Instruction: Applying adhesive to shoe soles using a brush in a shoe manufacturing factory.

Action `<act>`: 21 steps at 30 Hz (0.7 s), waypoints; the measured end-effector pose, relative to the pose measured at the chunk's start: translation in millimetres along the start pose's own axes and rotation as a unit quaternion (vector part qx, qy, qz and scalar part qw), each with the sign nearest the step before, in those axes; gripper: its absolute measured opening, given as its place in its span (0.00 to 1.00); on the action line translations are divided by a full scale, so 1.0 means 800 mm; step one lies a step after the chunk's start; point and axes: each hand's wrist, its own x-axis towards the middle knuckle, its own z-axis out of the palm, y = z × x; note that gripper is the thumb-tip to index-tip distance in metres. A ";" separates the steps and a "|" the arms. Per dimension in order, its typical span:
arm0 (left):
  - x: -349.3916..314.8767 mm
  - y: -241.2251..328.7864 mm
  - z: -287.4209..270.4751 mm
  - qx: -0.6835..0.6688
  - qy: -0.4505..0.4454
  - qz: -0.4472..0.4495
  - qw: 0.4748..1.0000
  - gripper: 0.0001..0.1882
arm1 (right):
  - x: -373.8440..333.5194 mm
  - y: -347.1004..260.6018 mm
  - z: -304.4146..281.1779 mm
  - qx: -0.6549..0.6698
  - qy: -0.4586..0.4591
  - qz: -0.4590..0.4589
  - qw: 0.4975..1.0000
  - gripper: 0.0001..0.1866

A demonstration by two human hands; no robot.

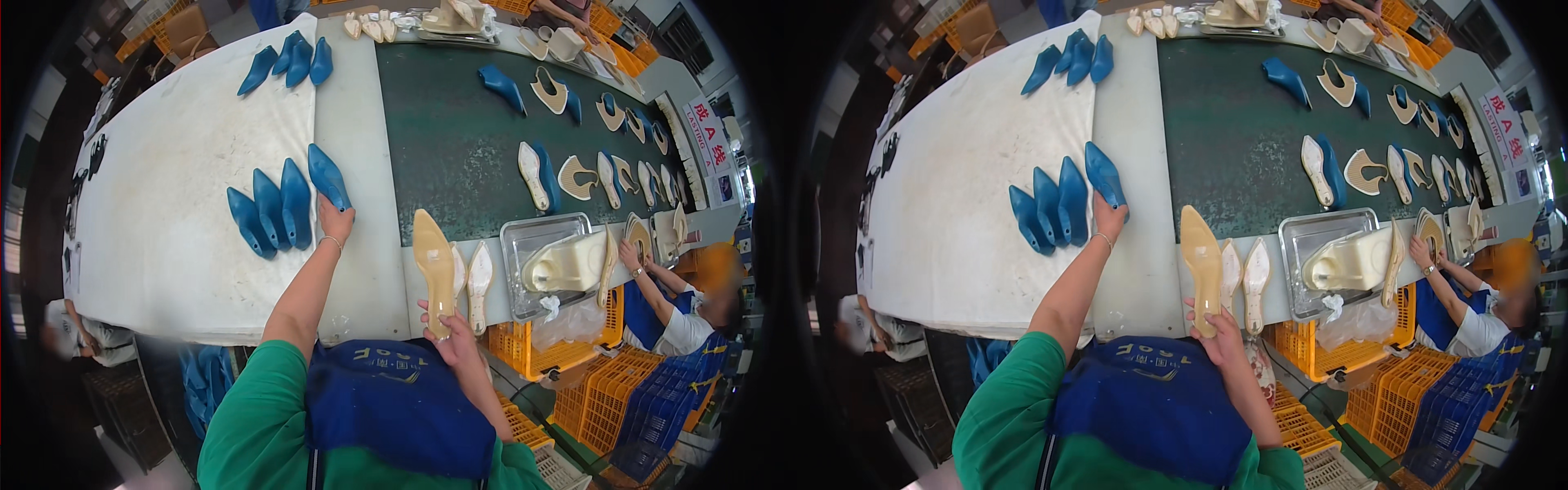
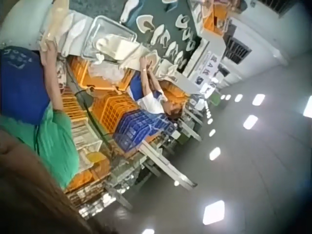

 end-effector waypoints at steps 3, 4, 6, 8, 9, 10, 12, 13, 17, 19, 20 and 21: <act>0.001 0.045 0.045 0.081 0.035 0.068 0.994 0.49 | -0.001 -0.020 -0.033 0.024 0.012 -0.027 0.999 0.27; -0.002 0.066 0.059 0.082 0.033 0.070 0.994 0.49 | -0.003 -0.028 -0.040 0.026 0.032 -0.048 0.998 0.29; -0.010 0.109 0.088 0.266 0.023 0.154 0.951 0.50 | -0.002 -0.045 -0.054 0.018 0.038 -0.064 0.997 0.28; -0.013 0.138 0.119 0.309 0.014 0.197 0.930 0.50 | -0.002 -0.060 -0.063 0.008 0.046 -0.082 0.996 0.28; -0.011 0.146 0.136 0.364 -0.013 0.228 0.903 0.49 | -0.001 -0.067 -0.065 -0.010 0.045 -0.095 0.994 0.28; -0.009 0.153 0.151 0.417 -0.040 0.257 0.871 0.48 | 0.000 -0.073 -0.068 -0.029 0.044 -0.107 0.993 0.27; -0.015 0.154 0.188 0.434 -0.053 0.269 0.858 0.48 | 0.000 -0.082 -0.071 -0.037 0.053 -0.108 0.992 0.27; -0.028 0.154 0.207 0.427 -0.052 0.260 0.865 0.47 | -0.001 -0.084 -0.075 -0.043 0.064 -0.108 0.991 0.27; -0.067 0.160 0.245 0.310 -0.137 0.235 0.911 0.46 | 0.001 -0.087 -0.086 -0.052 0.092 -0.119 0.987 0.26; -0.069 0.151 0.260 0.195 -0.175 0.235 0.936 0.44 | 0.006 -0.089 -0.090 -0.056 0.117 -0.125 0.984 0.26; -0.073 0.153 0.265 0.195 -0.176 0.235 0.936 0.44 | 0.009 -0.094 -0.092 -0.056 0.119 -0.125 0.983 0.26; -0.078 0.154 0.268 0.202 -0.206 0.240 0.927 0.44 | 0.014 -0.100 -0.095 -0.090 0.136 -0.128 0.978 0.25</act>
